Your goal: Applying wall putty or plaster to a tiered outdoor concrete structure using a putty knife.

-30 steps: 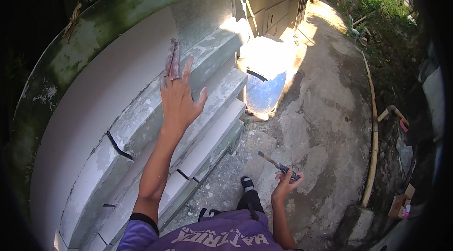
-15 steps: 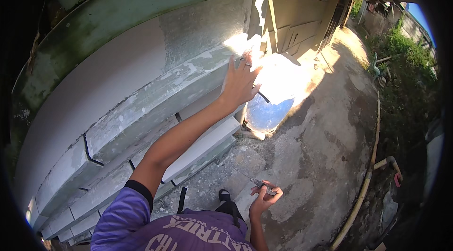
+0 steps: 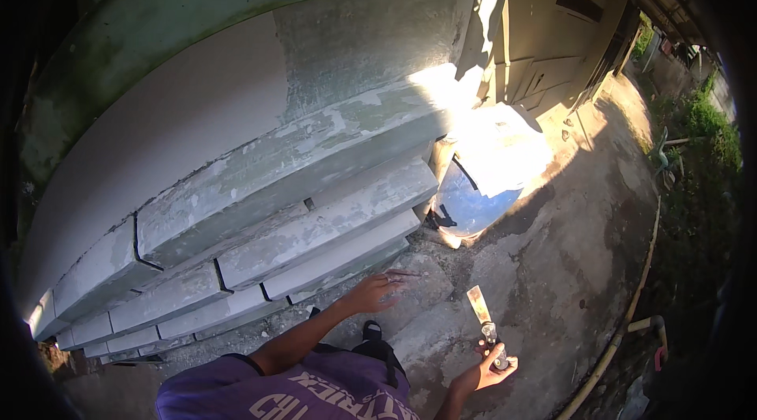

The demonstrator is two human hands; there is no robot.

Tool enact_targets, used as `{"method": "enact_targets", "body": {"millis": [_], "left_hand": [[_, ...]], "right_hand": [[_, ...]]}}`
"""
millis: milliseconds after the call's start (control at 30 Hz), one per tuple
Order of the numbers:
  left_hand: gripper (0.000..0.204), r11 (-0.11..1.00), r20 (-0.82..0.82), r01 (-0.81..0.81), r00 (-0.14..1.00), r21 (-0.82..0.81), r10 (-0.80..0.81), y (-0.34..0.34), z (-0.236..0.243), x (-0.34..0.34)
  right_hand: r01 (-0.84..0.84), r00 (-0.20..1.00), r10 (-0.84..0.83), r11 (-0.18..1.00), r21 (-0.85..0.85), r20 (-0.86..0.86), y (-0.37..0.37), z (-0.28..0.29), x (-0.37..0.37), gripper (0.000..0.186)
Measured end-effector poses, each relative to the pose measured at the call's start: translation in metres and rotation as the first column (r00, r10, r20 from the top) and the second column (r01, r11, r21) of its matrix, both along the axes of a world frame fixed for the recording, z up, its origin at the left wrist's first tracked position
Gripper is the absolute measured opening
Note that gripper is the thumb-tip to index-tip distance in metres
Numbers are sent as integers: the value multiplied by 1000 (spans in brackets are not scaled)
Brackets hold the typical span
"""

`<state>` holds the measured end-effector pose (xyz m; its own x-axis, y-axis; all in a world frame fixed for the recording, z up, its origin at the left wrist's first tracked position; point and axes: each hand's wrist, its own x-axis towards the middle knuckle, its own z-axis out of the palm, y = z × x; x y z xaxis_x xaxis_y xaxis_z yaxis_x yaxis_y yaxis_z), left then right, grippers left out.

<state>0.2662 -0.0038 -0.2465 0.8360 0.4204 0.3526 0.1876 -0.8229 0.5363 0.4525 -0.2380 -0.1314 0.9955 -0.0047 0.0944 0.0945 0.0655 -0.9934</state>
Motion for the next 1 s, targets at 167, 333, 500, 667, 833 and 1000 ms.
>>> {"method": "enact_targets", "body": {"millis": [167,333,500,667,833,1000], "left_hand": [[37,990,-6,-118,993,-83,118,-60,-28,-125],[36,837,-236,-495,864,-233,445,-120,-20,-225],[51,563,229,-774,516,-289,826,-151,-29,-254],[67,195,295,-877,64,-440,953,-147,6,-219],[71,74,286,-997,82,38,955,-153,-58,-280],[68,-282,465,-945,-328,-168,822,-88,-14,-329]], "right_hand": [[-97,669,618,623,776,-412,66,-12,57,29],[-368,289,953,24,929,90,169,54,47,37],[-865,202,895,-27,501,398,248,155,-27,34],[-674,258,497,707,-213,829,294,203,-79,41],[-550,303,416,811,-199,857,297,197,-102,45],[-496,263,328,852,-164,907,316,210,-111,46]]}}
